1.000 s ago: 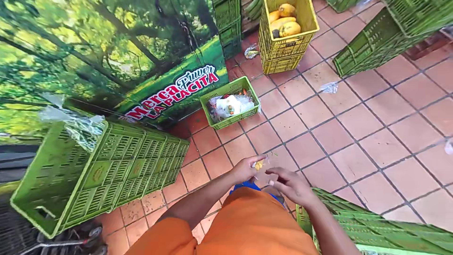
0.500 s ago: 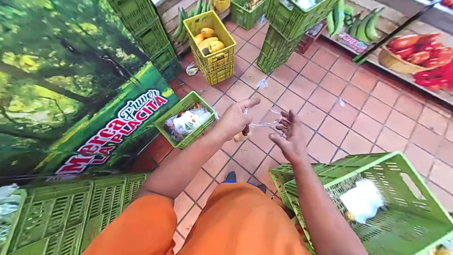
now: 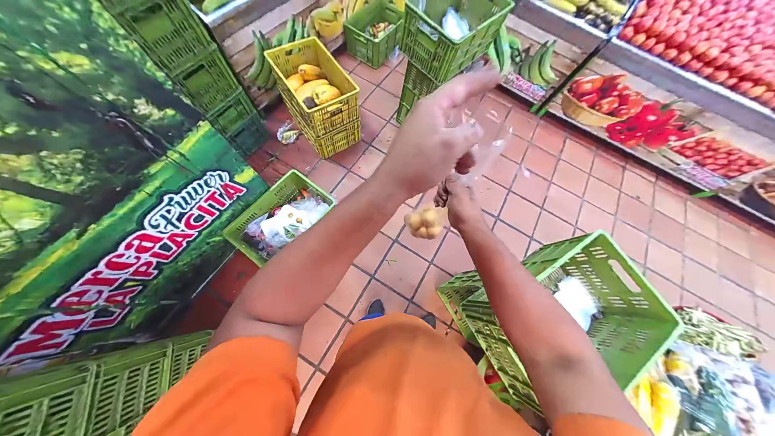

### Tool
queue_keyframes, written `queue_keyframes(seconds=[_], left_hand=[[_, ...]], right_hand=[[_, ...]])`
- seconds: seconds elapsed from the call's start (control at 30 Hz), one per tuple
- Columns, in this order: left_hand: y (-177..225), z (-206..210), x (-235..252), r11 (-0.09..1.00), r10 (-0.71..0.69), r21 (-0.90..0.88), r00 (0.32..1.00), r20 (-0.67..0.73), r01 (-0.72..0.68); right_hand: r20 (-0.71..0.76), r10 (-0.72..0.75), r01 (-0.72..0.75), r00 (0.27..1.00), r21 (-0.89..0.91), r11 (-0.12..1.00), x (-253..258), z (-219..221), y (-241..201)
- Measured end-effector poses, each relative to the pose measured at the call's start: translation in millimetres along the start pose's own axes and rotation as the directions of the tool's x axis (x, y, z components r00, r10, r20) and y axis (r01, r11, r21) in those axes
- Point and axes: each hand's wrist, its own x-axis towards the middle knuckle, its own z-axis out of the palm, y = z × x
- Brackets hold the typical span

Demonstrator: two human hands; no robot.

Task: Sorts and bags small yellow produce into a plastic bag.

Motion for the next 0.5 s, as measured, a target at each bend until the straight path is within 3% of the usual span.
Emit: queue_keyframes(seconds=[0.1,0.17,0.27,0.33,0.4,0.5], left_hand=[[-27.6,-15.2,-9.3,0.997,-0.076,-0.018,0.995,-0.06,0.075],[-50.3,-16.9,-13.8,0.99,-0.141,0.007,0.989,-0.044,0.142],[-90.2,-2.4,-17.9,0.959,-0.262,0.157,0.95,0.171,0.237],[-119.6,22.2,-24.6,0.937,-0.297,0.295,0.875,0.383,0.189],[-145.5,57.9,-27.6,0.932,-0.299,0.336,0.807,0.509,0.134],[-171.8,101.0,-19.2,0.978,-0.209,0.121,0.818,0.537,0.171]], right_hand=[[-0.039,-0.101,0.104,0.994,0.086,0.991,-10.5,-17.2,-34.2],[-0.053,-0.088,0.092,0.995,0.082,0.992,-21.1,-24.7,-49.8],[-0.05,0.065,-0.06,0.997,0.112,0.992,-37.4,-28.9,-68.9],[-0.042,0.094,-0.086,0.995,0.155,0.984,-49.9,-29.7,-90.8],[-0.04,0.091,-0.083,0.995,0.178,0.98,-58.1,-29.8,-115.6],[-0.153,0.099,-0.071,0.983,0.183,0.981,-58.3,-47.4,-153.0]])
